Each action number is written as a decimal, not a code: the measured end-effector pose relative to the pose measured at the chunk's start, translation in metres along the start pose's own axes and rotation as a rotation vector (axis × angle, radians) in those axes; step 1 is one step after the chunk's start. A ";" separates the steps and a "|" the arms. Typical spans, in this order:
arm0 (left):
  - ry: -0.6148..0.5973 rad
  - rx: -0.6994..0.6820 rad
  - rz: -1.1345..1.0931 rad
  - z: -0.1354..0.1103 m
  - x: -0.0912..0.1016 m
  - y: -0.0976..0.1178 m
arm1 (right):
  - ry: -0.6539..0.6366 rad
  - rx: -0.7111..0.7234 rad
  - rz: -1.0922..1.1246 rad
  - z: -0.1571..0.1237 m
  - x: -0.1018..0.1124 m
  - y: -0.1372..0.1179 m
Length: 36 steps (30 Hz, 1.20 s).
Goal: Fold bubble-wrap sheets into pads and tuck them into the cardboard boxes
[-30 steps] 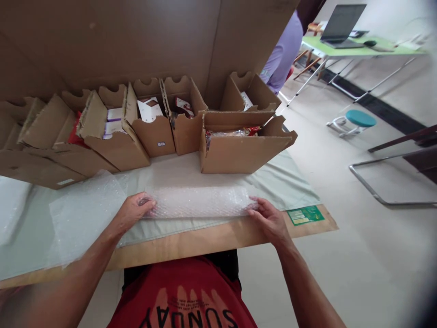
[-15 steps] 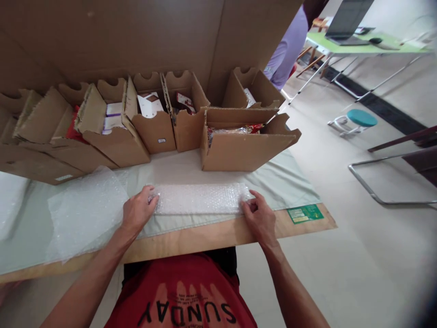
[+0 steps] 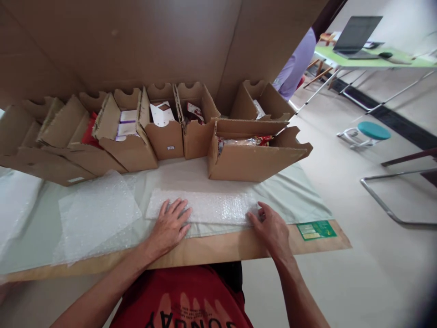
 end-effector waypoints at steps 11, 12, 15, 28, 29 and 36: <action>0.074 -0.113 -0.027 0.034 0.019 -0.026 | -0.243 -0.132 0.726 -0.039 0.021 -0.011; 0.087 -0.096 -0.030 0.043 0.020 -0.031 | -0.258 -0.158 0.785 -0.054 0.021 -0.014; 0.111 -0.033 -0.045 0.059 0.022 -0.046 | -0.321 -0.224 0.894 -0.102 0.013 -0.030; 0.105 -0.228 -0.266 -0.038 0.026 0.058 | -0.695 0.013 1.068 -0.141 0.026 -0.082; 0.127 -0.208 -0.319 -0.038 0.025 0.059 | -0.697 0.080 1.082 -0.135 0.035 -0.089; 0.160 0.247 -0.843 -0.034 0.011 0.016 | -0.673 0.333 1.111 -0.063 0.044 -0.156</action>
Point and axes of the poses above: each hand's wrist, its own z-axis towards the middle knuckle, its own x-axis out of the back of the hand, y = z × x, the point moved 6 cm from there along z, towards the middle knuckle, and after that the axes turned 5 degrees about -z, right-handed, at the moved point
